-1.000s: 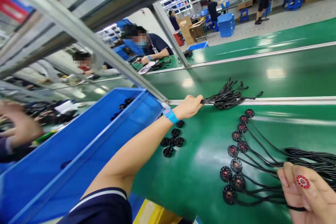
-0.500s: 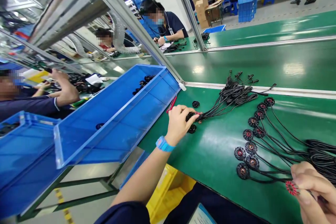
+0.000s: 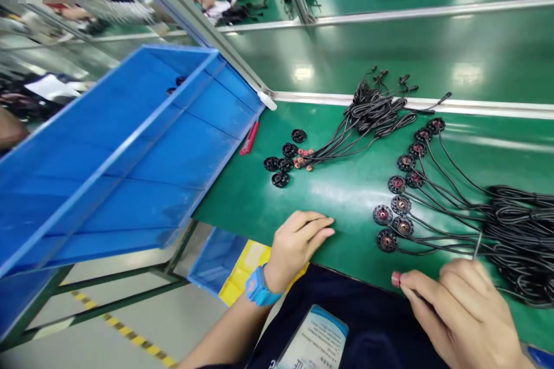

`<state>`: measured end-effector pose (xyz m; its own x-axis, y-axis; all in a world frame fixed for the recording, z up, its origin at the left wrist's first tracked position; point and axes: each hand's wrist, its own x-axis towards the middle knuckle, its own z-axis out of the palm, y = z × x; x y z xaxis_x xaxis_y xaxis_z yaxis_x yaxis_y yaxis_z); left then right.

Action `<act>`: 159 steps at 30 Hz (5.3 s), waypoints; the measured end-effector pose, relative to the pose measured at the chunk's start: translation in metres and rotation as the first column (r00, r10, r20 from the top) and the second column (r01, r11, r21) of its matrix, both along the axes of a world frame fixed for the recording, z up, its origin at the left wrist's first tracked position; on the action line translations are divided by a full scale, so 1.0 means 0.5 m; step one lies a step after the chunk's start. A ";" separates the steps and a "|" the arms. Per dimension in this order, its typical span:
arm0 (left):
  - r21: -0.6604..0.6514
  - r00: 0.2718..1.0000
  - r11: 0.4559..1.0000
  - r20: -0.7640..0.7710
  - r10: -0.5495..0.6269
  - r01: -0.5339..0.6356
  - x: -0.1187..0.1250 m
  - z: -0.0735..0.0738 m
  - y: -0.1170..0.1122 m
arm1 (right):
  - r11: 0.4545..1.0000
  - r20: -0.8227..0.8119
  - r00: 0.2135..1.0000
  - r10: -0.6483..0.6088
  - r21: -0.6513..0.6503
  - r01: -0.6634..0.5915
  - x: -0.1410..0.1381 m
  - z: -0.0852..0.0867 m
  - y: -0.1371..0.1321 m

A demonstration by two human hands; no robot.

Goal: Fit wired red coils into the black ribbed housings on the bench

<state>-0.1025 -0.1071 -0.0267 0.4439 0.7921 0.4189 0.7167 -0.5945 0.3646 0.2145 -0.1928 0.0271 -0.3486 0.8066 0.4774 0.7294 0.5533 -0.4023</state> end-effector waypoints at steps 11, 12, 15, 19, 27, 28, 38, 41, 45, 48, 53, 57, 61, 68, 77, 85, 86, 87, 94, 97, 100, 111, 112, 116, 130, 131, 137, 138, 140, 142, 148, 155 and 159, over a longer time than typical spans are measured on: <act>-0.385 0.949 0.880 0.250 -0.190 0.277 0.042 0.033 0.003 | 0.997 0.286 0.956 -0.072 0.016 0.070 -0.030 -0.054 0.049; -0.411 0.948 0.865 0.252 -0.196 0.288 0.036 0.033 0.000 | 0.997 0.278 0.958 -0.073 0.017 0.071 -0.029 -0.051 0.050; -0.421 0.935 0.848 0.282 -0.215 0.322 0.045 0.026 -0.011 | 1.000 0.249 0.968 -0.029 0.008 0.028 -0.026 -0.035 0.042; -0.430 0.904 0.801 0.281 -0.321 0.418 0.105 0.018 -0.026 | 0.998 0.228 0.973 0.045 -0.046 -0.036 -0.021 -0.016 0.014; -0.437 0.899 0.787 0.263 -0.351 0.435 0.169 0.017 -0.032 | 0.997 0.451 0.890 0.070 -0.054 -0.051 -0.017 0.024 -0.001; -0.429 0.900 0.794 0.269 -0.343 0.430 0.169 0.017 -0.033 | 0.996 0.468 0.880 0.084 -0.049 -0.069 -0.017 0.030 0.003; -0.380 0.896 0.819 0.292 -0.335 0.430 0.168 0.016 -0.033 | 0.996 0.512 0.857 0.059 -0.090 -0.015 -0.069 0.041 0.034; -0.361 0.892 0.825 0.304 -0.336 0.434 0.167 0.017 -0.030 | 0.993 0.506 0.861 0.056 -0.117 0.004 -0.071 0.045 0.046; -0.382 0.888 0.808 0.299 -0.350 0.448 0.169 0.020 -0.034 | 0.986 0.449 0.887 0.110 -0.161 -0.040 -0.041 0.047 0.048; -0.400 0.894 0.805 0.285 -0.345 0.438 0.170 0.018 -0.036 | 0.984 0.341 0.935 0.099 -0.171 -0.042 -0.016 0.046 0.038; -0.362 0.893 0.824 0.291 -0.344 0.436 0.166 0.016 -0.036 | 0.954 0.047 0.997 -0.059 -0.293 0.070 0.003 0.060 0.025; -0.234 0.853 0.885 0.446 -0.271 0.403 0.179 0.017 -0.038 | 0.926 -0.113 0.980 -0.163 -0.361 0.112 0.008 0.069 0.025; -0.062 0.679 0.898 0.678 -0.283 0.436 0.211 0.032 -0.037 | 0.920 -0.142 0.974 -0.177 -0.376 0.113 0.011 0.068 0.027; -0.168 0.524 0.816 0.831 -0.185 0.554 0.237 0.065 -0.027 | 0.937 -0.162 0.981 -0.106 -0.346 0.044 0.015 0.058 0.022; -0.468 0.479 0.543 0.868 0.133 0.697 0.235 0.082 -0.031 | 0.977 -0.064 0.988 -0.143 -0.166 0.131 0.009 0.031 -0.001; -0.512 0.490 0.504 0.851 0.189 0.695 0.241 0.086 -0.028 | 0.977 -0.079 0.981 -0.176 -0.132 0.165 0.002 0.021 -0.005; -0.521 0.490 0.490 0.848 0.203 0.699 0.241 0.087 -0.028 | 0.977 -0.087 0.980 -0.177 -0.132 0.165 0.001 0.021 -0.004; -0.529 0.487 0.474 0.845 0.219 0.704 0.241 0.087 -0.028 | 0.978 -0.094 0.979 -0.179 -0.127 0.166 0.000 0.022 -0.002; -0.596 0.491 0.341 0.799 0.349 0.727 0.242 0.087 -0.027 | 0.975 -0.106 0.975 -0.194 -0.131 0.180 -0.001 0.020 -0.002; -0.579 0.472 0.287 0.803 0.365 0.763 0.239 0.083 -0.027 | 0.968 -0.127 0.970 -0.209 -0.165 0.187 0.001 0.018 -0.005; -0.571 0.455 0.236 0.793 0.404 0.786 0.233 0.079 -0.027 | 0.968 -0.130 0.969 -0.211 -0.166 0.188 0.002 0.017 -0.007; -0.614 0.445 0.087 0.656 0.609 0.785 0.220 0.085 -0.030 | 0.978 -0.103 0.973 -0.208 -0.023 0.207 -0.003 0.006 -0.018; -0.608 0.438 0.090 0.659 0.612 0.789 0.219 0.086 -0.031 | 0.980 -0.084 0.977 -0.197 -0.005 0.198 -0.002 0.007 -0.018; -0.594 0.414 0.112 0.672 0.614 0.797 0.219 0.092 -0.034 | 0.985 -0.025 0.987 -0.158 0.069 0.160 -0.005 0.013 -0.008; -0.235 0.834 0.923 0.533 -0.141 0.306 0.162 0.041 -0.030 | 0.949 -0.796 0.528 -0.296 -0.185 0.254 0.001 -0.005 0.015; -0.169 0.869 0.945 0.463 -0.175 0.281 0.157 0.033 -0.031 | 0.947 -0.822 0.480 -0.306 -0.212 0.241 0.007 -0.003 0.022; 0.035 0.950 0.978 0.233 -0.209 0.206 0.150 0.004 -0.030 | 0.935 -0.816 0.468 -0.340 -0.238 0.263 0.053 0.012 0.059; 0.034 0.954 0.978 0.218 -0.208 0.206 0.152 0.002 -0.030 | 0.936 -0.809 0.481 -0.338 -0.234 0.264 0.057 0.015 0.061; 0.008 0.960 0.979 0.194 -0.202 0.204 0.155 0.003 -0.032 | 0.939 -0.789 0.517 -0.332 -0.226 0.258 0.057 0.023 0.057; -0.036 0.963 0.977 0.180 -0.200 0.210 0.158 0.009 -0.036 | 0.947 -0.766 0.560 -0.316 -0.214 0.241 0.046 0.034 0.043; -0.177 0.965 0.954 0.143 -0.218 0.242 0.161 0.019 -0.049 | 0.970 -0.071 0.978 -0.195 -0.159 0.181 -0.004 0.052 -0.015; -0.222 0.960 0.942 0.178 -0.215 0.252 0.166 0.014 -0.056 | 0.998 0.425 0.905 0.010 -0.065 0.019 -0.004 0.017 -0.006; -0.249 0.958 0.931 0.171 -0.228 0.267 0.168 0.015 -0.057 | 0.998 0.474 0.879 0.048 -0.068 -0.018 -0.014 0.032 0.009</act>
<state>-0.0184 -0.1357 -0.0192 0.5936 0.7553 0.2778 0.4910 -0.6134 0.6186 0.2077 -0.1882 0.0433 -0.5483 0.8122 0.1991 0.8227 0.5666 -0.0454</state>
